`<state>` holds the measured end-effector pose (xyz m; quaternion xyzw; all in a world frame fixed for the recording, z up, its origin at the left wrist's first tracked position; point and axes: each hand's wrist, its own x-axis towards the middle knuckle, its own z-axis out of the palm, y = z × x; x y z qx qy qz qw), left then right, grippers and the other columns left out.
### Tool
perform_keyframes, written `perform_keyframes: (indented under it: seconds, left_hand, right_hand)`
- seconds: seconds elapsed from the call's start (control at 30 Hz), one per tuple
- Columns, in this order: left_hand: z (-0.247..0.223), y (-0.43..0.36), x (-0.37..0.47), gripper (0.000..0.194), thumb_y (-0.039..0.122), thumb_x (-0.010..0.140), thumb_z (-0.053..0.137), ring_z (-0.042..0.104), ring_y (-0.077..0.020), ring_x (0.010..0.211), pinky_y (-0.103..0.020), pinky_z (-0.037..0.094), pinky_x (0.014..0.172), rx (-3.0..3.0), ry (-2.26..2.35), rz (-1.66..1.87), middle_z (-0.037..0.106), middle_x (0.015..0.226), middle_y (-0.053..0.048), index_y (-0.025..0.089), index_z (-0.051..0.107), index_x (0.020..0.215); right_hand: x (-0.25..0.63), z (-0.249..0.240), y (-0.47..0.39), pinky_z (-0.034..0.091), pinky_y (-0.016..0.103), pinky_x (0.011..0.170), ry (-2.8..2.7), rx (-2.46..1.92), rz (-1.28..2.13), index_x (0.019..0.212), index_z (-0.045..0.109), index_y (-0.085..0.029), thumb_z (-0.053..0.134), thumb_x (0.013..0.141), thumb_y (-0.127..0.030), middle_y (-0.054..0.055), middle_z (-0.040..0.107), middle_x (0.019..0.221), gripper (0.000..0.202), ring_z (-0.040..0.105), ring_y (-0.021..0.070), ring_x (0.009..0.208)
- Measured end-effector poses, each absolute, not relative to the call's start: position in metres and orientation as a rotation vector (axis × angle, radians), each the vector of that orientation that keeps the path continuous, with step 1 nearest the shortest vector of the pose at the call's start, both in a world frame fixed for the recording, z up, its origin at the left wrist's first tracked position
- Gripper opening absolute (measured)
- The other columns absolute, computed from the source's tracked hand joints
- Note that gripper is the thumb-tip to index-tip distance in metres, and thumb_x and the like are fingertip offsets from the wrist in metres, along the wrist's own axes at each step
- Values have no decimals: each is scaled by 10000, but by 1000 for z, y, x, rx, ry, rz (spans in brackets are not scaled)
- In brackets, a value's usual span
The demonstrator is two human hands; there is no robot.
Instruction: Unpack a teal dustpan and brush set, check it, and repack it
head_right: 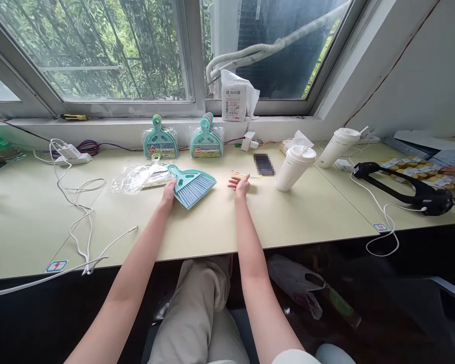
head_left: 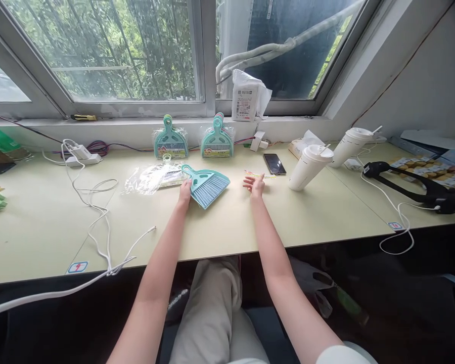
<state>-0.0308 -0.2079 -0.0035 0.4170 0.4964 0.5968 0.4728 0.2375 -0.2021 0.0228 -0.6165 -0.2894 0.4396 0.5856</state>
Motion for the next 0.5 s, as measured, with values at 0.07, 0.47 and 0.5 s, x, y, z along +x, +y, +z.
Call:
perform_keyframes:
  seconds: [0.07,0.47,0.5]
  left_hand:
    - [-2,-212,-24,309,420,829,507,616,-171,831,-303,478,832,1082,1172,1396,675,908,-60,155,642,914]
    - [8,-226,-2,373,508,808,526,582,-194,849,-287,449,801,1392,1083,1182,665,867,-31,164,655,870]
    - [8,-224,-5,358,495,812,520,578,-195,835,-287,447,791,1387,1118,1185,659,844,-31,164,651,847]
  right_hand:
    - [228,25,-207,401,228,414,-826,-1493,947,698,623,-147,152,937,-596,72,640,577,693,582,123,422]
    - [150,28,-239,400,285,860,-1796,-1530,390,855,597,-195,414,939,-321,82,569,1041,238,510,206,1026]
    - [155,31,-235,397,271,855,-1645,-1496,561,843,594,-198,416,936,-301,69,568,1012,226,516,194,998]
